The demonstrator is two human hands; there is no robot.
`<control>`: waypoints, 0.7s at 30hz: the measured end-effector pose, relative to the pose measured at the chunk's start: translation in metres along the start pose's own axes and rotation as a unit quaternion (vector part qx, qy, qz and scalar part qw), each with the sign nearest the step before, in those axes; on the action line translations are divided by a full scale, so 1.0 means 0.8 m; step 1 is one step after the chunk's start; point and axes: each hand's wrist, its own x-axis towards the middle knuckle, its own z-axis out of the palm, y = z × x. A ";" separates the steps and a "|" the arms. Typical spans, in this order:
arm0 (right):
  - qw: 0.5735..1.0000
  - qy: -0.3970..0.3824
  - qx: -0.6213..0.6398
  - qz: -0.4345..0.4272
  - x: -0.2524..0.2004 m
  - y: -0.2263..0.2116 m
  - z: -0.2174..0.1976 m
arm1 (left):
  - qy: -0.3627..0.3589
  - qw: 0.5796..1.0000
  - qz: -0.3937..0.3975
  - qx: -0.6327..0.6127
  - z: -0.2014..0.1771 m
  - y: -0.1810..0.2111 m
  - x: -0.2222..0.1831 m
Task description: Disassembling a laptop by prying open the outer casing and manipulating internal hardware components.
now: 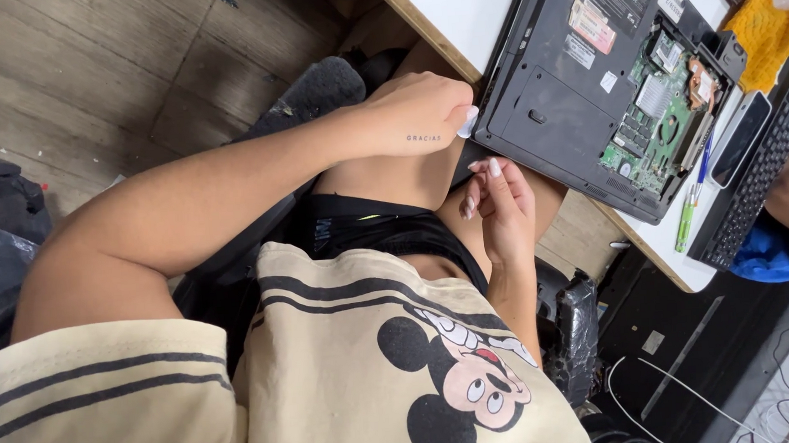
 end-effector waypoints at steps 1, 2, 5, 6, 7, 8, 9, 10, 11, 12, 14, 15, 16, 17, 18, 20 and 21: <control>1.000 0.001 0.003 0.002 0.000 0.001 -0.001 | 0.003 1.000 0.006 0.001 -0.001 0.002 -0.002; 1.000 0.002 0.006 0.003 0.000 0.002 -0.003 | 0.006 1.000 0.012 0.002 -0.001 0.003 -0.003; 1.000 0.004 0.010 0.006 0.000 0.002 -0.002 | 0.033 0.999 0.027 0.012 0.006 0.000 -0.006; 1.000 0.004 0.010 0.006 0.000 0.002 -0.002 | 0.033 0.999 0.027 0.012 0.006 0.003 -0.007; 1.000 0.003 0.013 0.006 0.001 0.003 -0.002 | 0.042 0.998 0.037 0.031 0.006 0.007 -0.008; 1.000 0.002 0.017 0.006 0.001 0.003 -0.003 | 0.051 0.996 0.047 0.050 0.006 0.011 -0.010; 1.000 0.002 0.017 0.007 0.001 0.003 -0.003 | 0.051 0.996 0.047 0.050 0.003 0.019 -0.014; 1.000 0.004 0.014 0.008 0.001 0.003 -0.003 | 0.058 0.996 0.051 0.047 0.000 0.028 -0.019; 1.000 0.007 0.010 0.008 0.001 0.003 -0.003 | 0.065 0.995 0.055 0.044 -0.003 0.037 -0.023; 1.000 0.007 0.010 0.008 0.001 0.002 -0.001 | 0.066 0.995 0.055 0.044 0.004 0.035 -0.021; 1.000 0.003 0.012 0.009 0.001 0.000 0.000 | 0.060 0.995 0.031 0.076 0.018 0.032 -0.016; 1.000 0.003 0.012 0.011 0.000 -0.002 0.000 | 0.060 0.995 0.030 0.075 0.017 0.030 -0.013; 1.000 0.004 0.014 0.013 -0.001 -0.003 0.000 | 0.072 0.995 0.018 0.071 0.016 0.028 -0.010; 1.000 0.005 0.016 0.013 0.000 -0.004 0.001 | 0.083 0.994 0.006 0.068 0.013 0.026 -0.007; 1.000 0.005 0.017 0.013 -0.002 -0.003 0.002 | 0.083 0.994 0.005 0.069 0.012 0.022 -0.008; 1.000 0.006 0.009 0.008 -0.002 -0.004 0.002 | 0.077 0.996 -0.022 0.036 0.009 0.014 -0.008; 1.000 0.005 0.008 0.009 -0.003 -0.005 0.002 | 0.078 0.996 -0.022 0.035 0.009 0.014 -0.007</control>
